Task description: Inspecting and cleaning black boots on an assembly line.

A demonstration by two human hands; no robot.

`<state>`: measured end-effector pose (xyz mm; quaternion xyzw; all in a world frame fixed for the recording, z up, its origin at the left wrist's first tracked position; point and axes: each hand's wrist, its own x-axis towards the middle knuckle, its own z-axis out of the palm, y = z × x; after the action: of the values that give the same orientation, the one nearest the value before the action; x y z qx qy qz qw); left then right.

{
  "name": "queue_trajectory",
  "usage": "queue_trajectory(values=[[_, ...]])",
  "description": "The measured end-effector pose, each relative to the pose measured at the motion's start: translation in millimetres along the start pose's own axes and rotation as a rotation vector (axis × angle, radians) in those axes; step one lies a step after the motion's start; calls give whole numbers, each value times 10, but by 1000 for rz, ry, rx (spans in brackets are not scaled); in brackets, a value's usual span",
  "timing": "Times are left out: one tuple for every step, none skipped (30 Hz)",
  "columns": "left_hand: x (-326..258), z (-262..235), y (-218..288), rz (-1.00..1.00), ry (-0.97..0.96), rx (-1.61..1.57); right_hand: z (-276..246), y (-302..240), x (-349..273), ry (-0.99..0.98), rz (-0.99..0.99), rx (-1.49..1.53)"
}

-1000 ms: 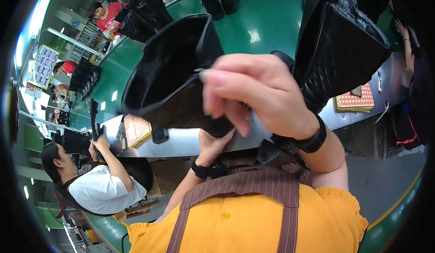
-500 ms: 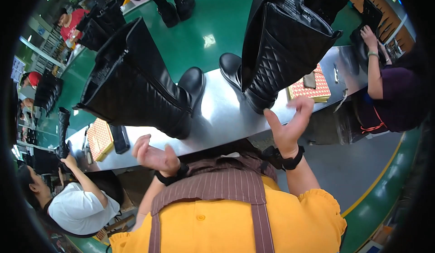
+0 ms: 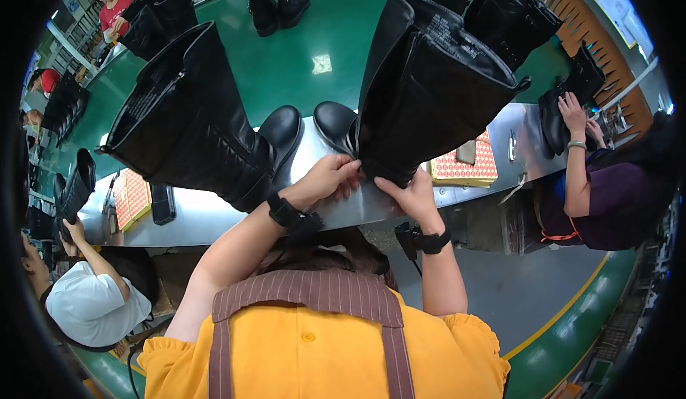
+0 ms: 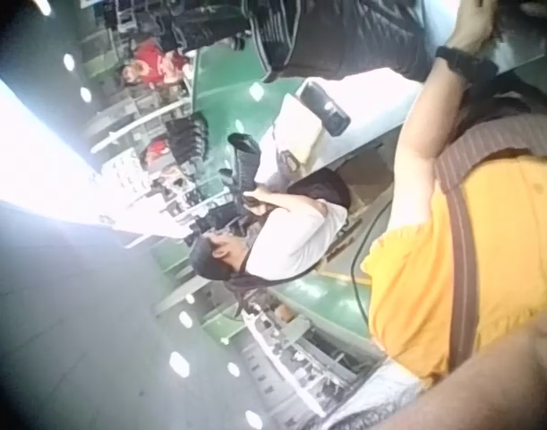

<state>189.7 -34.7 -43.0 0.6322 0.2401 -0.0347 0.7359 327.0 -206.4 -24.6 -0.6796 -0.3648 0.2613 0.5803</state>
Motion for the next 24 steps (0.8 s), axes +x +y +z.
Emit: queue_trajectory(values=[[21,-23,-18,24,-80,-46,-9,-15,10,-9,-24,-27],[26,-23,-40,41,-133,-142,7,-19,22,-31,-46,-52],[34,-35,-37,11,-135,-171,12,-23,30,-40,-89,-67],[22,-33,-16,17,-176,-213,41,-17,39,-47,-45,4],[-2,-34,37,-25,-169,-238,54,-12,42,-22,-61,-11],[-55,-19,121,-54,-141,-226,72,-6,47,3,-76,-25],[-138,1,238,46,-213,-313,78,-3,43,-1,-62,-46],[-241,31,396,62,-213,-374,92,0,45,31,-58,-101],[-344,68,604,43,-185,-418,92,-7,36,51,-140,-122],[-458,116,842,211,-234,-423,109,-16,34,55,-178,-159],[-600,143,1094,469,-306,-479,110,-36,27,76,-211,-200],[-771,74,1320,590,-229,-438,139,-56,19,100,-235,-190],[-980,-4,1584,549,-227,-426,157,-83,10,68,-190,-161],[-988,25,1762,544,-190,-319,184,-109,-2,47,-145,-156],[-970,42,1855,555,-260,-362,204,-136,-4,22,-135,-149],[-1021,74,1886,566,-178,-319,225,-166,-13,-8,-107,-159],[-1015,80,1851,603,-111,-273,249,-192,-10,26,-66,-159],[-1077,50,1750,577,-105,-210,241,-220,-8,17,-44,-163],[-1159,12,1591,507,-122,-175,254,-236,2,-21,25,-180],[-1246,-24,1404,492,-115,-22,229,-255,4,-68,-48,-73],[-1341,-70,1213,421,-96,146,208,-261,37,-162,-19,-31],[-1453,-190,1042,465,-96,350,189,-258,49,-138,64,-30],[-1592,-320,899,460,-108,557,157,-254,93,-145,44,89],[-1763,-425,763,339,-46,695,147,-242,111,-165,6,123]])
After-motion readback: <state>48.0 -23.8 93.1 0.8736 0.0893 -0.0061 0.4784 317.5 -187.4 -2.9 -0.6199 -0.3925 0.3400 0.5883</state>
